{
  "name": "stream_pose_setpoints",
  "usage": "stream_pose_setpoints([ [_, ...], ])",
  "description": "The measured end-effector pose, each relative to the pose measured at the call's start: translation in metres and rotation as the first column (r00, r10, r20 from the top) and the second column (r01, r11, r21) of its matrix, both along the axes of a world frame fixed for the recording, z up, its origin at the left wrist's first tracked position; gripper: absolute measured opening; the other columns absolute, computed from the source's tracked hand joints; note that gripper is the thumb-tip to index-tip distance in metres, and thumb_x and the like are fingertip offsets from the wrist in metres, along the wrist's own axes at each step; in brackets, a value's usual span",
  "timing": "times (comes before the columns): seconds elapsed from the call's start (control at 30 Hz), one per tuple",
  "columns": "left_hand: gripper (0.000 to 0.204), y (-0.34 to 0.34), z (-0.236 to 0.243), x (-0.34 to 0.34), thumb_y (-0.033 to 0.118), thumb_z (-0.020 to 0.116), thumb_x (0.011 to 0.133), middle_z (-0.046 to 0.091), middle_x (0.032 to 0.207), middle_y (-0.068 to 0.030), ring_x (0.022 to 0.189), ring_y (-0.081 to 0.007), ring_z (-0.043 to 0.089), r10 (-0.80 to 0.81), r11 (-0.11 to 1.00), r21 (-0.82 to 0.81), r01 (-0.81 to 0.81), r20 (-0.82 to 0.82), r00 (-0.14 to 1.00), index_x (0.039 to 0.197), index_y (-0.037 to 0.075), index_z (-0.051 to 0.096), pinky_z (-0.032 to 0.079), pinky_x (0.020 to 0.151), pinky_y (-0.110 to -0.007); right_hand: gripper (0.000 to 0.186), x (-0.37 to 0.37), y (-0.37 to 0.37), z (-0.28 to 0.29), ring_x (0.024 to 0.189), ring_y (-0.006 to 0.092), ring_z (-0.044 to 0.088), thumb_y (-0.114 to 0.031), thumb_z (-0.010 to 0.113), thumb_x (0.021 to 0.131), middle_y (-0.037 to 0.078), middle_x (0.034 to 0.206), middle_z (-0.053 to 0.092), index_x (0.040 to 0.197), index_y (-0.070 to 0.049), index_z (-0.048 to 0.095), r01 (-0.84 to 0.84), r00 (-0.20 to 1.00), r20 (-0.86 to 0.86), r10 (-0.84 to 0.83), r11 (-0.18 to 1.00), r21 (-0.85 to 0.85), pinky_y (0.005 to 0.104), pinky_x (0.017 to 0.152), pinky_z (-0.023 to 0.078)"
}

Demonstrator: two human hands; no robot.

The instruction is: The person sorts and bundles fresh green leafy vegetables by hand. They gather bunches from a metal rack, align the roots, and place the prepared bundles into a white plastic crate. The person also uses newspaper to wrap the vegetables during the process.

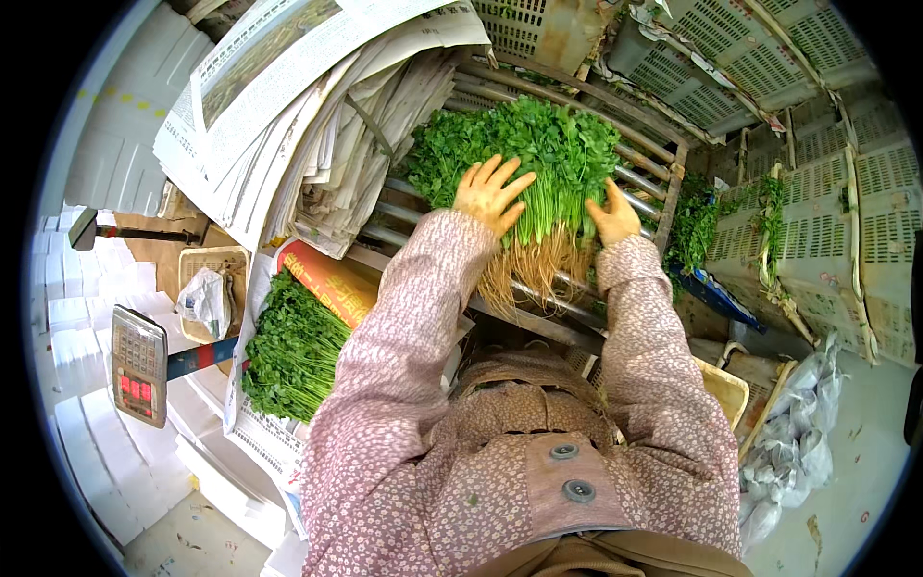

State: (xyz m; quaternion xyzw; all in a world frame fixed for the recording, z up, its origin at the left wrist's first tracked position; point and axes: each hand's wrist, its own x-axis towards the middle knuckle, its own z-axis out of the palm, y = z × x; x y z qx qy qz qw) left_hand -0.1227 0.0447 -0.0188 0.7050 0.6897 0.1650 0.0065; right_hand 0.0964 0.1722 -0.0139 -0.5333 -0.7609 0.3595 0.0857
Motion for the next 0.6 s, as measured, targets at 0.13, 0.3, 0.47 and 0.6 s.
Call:
stream_pose_setpoints([
  [0.13, 0.027, -0.001, 0.038, 0.057, 0.013, 0.060, 0.084, 0.065, 0.105, -0.0181, 0.095, -0.0261, 0.065, -0.302, 0.933, 0.251, 0.259, 0.151, 0.941, 0.110, 0.005, 0.062, 0.056, 0.081, -0.039, 0.065, 0.034, 0.020, -0.036, 0.119, 0.0277, 0.051, -0.040, 0.063, 0.084, 0.014, 0.132, 0.050, 0.137, -0.009, 0.041, -0.017, 0.991, 0.135, 0.002, 0.994, 0.110, 0.0360, 0.099, 0.041],
  [0.3, 0.036, -0.004, -0.019, 0.128, 0.022, 0.060, 0.084, 0.053, 0.124, -0.0110, 0.118, -0.0261, 0.048, -0.423, 0.902, -0.023, 0.430, 0.146, 0.894, 0.118, 0.010, 0.057, 0.044, 0.092, -0.041, 0.051, 0.028, 0.013, 0.015, 0.102, 0.0262, 0.059, -0.036, 0.064, 0.083, 0.013, 0.117, 0.059, 0.125, -0.010, 0.053, 0.018, 0.996, 0.081, -0.035, 0.979, 0.203, 0.0371, 0.087, 0.047],
  [0.47, 0.040, 0.000, -0.047, 0.131, 0.027, 0.060, 0.077, 0.057, 0.115, -0.0122, 0.113, -0.0286, 0.049, -0.435, 0.900, 0.057, 0.432, 0.146, 0.888, 0.114, 0.009, 0.059, 0.041, 0.094, -0.043, 0.037, 0.012, -0.028, 0.039, 0.083, 0.0263, 0.063, -0.037, 0.068, 0.080, 0.010, 0.094, 0.063, 0.098, -0.005, 0.063, -0.246, 0.967, 0.160, 0.201, 0.904, 0.351, 0.0372, 0.074, 0.050],
  [0.6, 0.033, 0.002, -0.057, 0.132, 0.023, 0.059, 0.078, 0.057, 0.115, -0.0112, 0.113, -0.0298, 0.047, -0.395, 0.913, -0.038, 0.406, 0.167, 0.903, 0.107, 0.009, 0.060, 0.040, 0.094, -0.043, 0.030, -0.003, -0.016, 0.007, 0.080, 0.0271, 0.062, -0.034, 0.065, 0.081, 0.009, 0.088, 0.063, 0.092, -0.006, 0.062, -0.384, 0.912, 0.269, 0.309, 0.872, 0.302, 0.0391, 0.073, 0.049],
])
